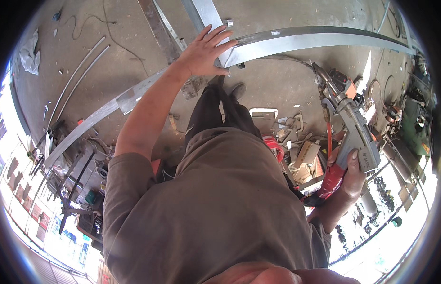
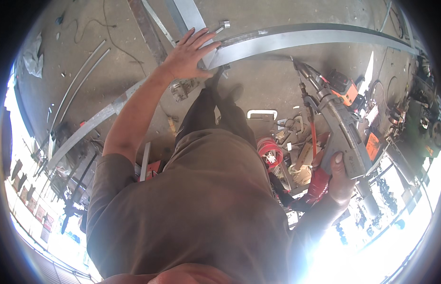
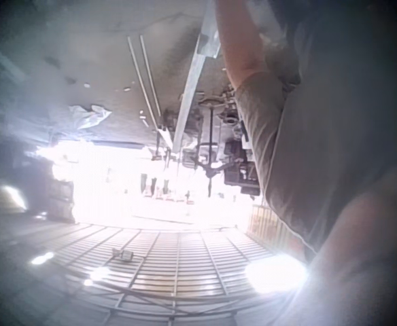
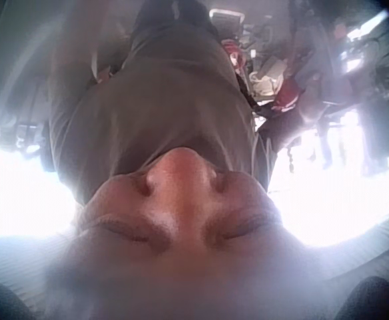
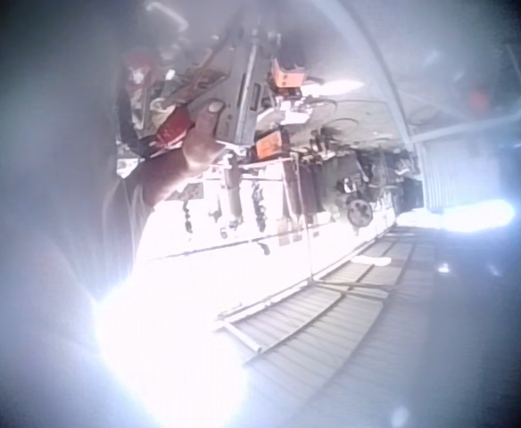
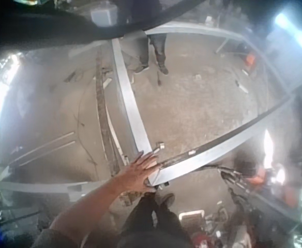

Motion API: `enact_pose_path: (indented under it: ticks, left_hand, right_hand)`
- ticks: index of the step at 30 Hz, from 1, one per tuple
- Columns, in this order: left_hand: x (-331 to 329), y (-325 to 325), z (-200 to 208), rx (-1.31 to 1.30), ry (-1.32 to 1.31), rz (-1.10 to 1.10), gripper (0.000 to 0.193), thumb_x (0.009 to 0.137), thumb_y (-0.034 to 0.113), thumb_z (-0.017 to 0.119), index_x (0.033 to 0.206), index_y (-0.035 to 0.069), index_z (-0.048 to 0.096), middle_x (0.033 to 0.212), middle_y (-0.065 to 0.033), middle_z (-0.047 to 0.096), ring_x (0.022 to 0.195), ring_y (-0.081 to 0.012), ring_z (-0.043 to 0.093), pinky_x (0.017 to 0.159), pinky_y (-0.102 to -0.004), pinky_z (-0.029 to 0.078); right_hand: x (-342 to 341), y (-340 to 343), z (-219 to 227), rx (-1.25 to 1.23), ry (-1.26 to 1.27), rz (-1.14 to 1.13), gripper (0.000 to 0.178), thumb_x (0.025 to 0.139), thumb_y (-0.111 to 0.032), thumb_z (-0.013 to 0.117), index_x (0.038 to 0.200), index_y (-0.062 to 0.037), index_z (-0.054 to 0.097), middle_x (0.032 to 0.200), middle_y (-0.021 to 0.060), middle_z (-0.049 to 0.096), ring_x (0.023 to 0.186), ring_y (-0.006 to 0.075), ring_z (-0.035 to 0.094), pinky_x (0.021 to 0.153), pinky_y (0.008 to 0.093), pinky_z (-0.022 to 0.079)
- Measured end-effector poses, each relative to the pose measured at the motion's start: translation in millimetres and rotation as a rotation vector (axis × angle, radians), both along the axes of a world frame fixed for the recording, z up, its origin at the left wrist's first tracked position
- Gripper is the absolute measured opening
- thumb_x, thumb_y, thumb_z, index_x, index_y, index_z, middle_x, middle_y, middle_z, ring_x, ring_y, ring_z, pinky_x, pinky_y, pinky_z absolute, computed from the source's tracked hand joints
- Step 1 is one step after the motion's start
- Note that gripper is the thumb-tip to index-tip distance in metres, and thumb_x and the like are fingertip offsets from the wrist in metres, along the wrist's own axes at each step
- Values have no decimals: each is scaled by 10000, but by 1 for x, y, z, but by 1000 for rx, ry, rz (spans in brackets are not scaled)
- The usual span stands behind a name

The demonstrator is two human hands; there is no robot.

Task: The person positions two long metal bars onto a metal frame structure and then uses a welding torch to weld the joints. The person repeatedly aligns the bars and welds multiple connection points on the frame.

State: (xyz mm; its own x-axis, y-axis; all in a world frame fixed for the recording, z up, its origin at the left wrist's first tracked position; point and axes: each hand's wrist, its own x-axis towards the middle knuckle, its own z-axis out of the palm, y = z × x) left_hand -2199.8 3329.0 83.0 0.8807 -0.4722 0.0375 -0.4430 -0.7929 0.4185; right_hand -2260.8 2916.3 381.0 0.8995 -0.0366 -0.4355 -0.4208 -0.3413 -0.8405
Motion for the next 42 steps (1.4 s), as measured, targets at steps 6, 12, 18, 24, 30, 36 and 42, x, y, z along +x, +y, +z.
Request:
enact_pose_path:
  ticks: [6, 12, 18, 24, 30, 36, 42]
  left_hand:
    - [36, 8, 1, -105, -21, 145, 807, 843, 444, 828, 1545, 194, 517, 1610, -63, 454, 1557, -289, 341, 1315, -547, 233]
    - [24, -8, 27, 78, 206, 75, 615, 830, 377, 846, 1391, 195, 672, 1555, -133, 511, 1519, -340, 397, 1266, -656, 245]
    - [-22, -38, 26, 3, -34, 88, 505, 873, 447, 788, 1302, 188, 725, 1506, -139, 524, 1529, -356, 368, 1268, -666, 226]
    - [-25, -58, 16, -64, 74, 231, 415, 1035, 464, 592, 1260, 148, 740, 1494, -102, 537, 1563, -312, 302, 1296, -634, 163]
    - [-72, -78, 31, -40, -28, 284, 372, 1035, 427, 592, 1211, 150, 767, 1520, -82, 548, 1557, -303, 321, 1299, -615, 167]
    - [-44, -71, 37, 25, -112, 279, 272, 1017, 368, 591, 1107, 174, 759, 1485, -104, 557, 1550, -361, 322, 1294, -668, 133]
    - [40, -50, 6, -129, -53, 319, 450, 958, 302, 688, 1371, 126, 653, 1314, -169, 645, 1388, -349, 526, 1249, -603, 285]
  right_hand:
    - [21, -8, -27, 51, -14, 22, 710, 930, -509, 798, 1338, 42, 616, 1141, 158, 704, 721, 190, 680, 618, 330, 534]
    - [-1, -33, -23, -334, -98, -16, 424, 1050, -295, 675, 1282, 53, 607, 1056, 139, 709, 687, 209, 661, 688, 341, 560]
    - [-32, -30, 16, 132, 105, -41, 344, 1036, -119, 621, 1353, 13, 607, 1138, 119, 735, 761, 175, 694, 668, 337, 591]
    - [-32, -29, 15, 117, 91, -30, 280, 1049, -124, 578, 1283, 18, 637, 1017, 105, 741, 666, 183, 693, 587, 334, 568]
    - [-58, -48, 28, 125, 228, 6, 432, 1036, -382, 692, 1227, 1, 636, 785, 104, 697, 627, 204, 684, 551, 343, 547]
    - [-36, -39, 28, 114, 40, 13, 341, 1031, -146, 653, 1336, 0, 612, 1091, 92, 721, 915, 206, 689, 820, 365, 546]
    - [49, -28, -8, -25, 114, -88, 486, 1011, -262, 728, 1365, 47, 607, 1066, 118, 720, 841, 214, 687, 763, 361, 550]
